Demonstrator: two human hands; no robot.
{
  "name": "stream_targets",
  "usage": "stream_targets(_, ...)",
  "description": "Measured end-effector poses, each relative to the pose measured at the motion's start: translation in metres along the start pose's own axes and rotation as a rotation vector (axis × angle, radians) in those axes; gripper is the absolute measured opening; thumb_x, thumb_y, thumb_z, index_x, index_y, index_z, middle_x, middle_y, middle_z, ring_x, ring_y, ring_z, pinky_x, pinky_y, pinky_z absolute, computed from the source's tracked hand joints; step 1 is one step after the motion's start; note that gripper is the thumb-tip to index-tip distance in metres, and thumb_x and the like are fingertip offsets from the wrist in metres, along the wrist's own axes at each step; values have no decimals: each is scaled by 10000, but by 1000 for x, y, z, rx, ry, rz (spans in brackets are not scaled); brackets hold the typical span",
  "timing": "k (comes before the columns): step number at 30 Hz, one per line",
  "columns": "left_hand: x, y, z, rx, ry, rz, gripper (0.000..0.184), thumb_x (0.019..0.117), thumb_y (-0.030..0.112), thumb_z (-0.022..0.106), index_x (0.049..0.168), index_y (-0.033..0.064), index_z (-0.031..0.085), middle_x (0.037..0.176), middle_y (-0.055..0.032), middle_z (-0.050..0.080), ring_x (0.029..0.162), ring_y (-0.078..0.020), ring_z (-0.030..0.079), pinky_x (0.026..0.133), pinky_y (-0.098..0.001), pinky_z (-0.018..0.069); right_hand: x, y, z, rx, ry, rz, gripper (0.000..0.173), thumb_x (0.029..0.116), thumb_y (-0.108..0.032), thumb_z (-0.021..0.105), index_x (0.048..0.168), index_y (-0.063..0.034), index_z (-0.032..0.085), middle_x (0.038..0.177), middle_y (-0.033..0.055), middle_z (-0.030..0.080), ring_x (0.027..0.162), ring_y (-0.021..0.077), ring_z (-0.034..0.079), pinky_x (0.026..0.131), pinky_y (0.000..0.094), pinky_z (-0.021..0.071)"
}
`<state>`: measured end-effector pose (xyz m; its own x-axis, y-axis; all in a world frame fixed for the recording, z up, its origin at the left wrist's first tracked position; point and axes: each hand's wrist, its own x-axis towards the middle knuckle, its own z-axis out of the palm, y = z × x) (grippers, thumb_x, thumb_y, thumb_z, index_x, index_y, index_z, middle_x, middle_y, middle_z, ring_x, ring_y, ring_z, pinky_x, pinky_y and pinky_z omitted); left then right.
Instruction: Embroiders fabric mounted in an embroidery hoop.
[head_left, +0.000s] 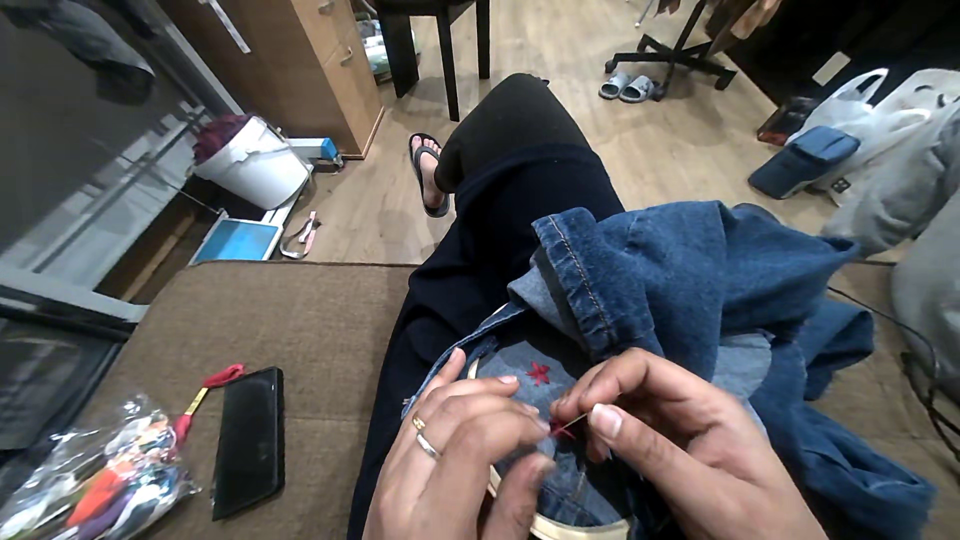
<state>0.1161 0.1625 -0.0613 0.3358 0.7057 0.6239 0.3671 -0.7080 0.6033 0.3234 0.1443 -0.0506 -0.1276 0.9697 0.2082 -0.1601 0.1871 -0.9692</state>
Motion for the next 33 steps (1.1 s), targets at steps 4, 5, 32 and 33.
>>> stream_targets(4, 1, 1, -1, 29, -19, -13, 343, 985, 447, 660, 1151, 146, 659, 1118, 14, 702, 1214, -91, 625, 1164, -377, 437, 0, -1, 0, -3, 4, 6, 84, 1022, -135, 613, 1030, -79, 675, 983, 9, 718, 816, 50, 680, 721, 221, 593)
stream_targets(5, 1, 1, 0, 37, -24, -16, 367, 966, 460, 685, 1157, 147, 668, 1121, 12, 706, 1212, -93, 627, 1156, -378, 444, 0, -1, 1, -5, 4, 3, 85, 1021, -137, 616, 1030, -81, 679, 983, 4, 718, 816, 45, 676, 719, 214, 588)
stream_targets(32, 5, 0, 2, -101, 15, -55, 148, 998, 278, 683, 967, 134, 704, 943, 38, 730, 1019, -63, 704, 1078, -332, 530, 0, -2, 3, -30, -31, -63, 86, 1028, -135, 606, 1047, -77, 666, 1047, 8, 714, 862, 27, 671, 728, 187, 573)
stream_targets(33, 5, 0, 2, -104, 16, -59, 153, 1000, 282, 679, 962, 136, 700, 940, 40, 730, 1016, -62, 705, 1073, -331, 534, 0, -2, 4, -8, -38, -70, 90, 1032, -137, 600, 1056, -76, 663, 1068, 19, 722, 878, 38, 681, 743, 197, 580)
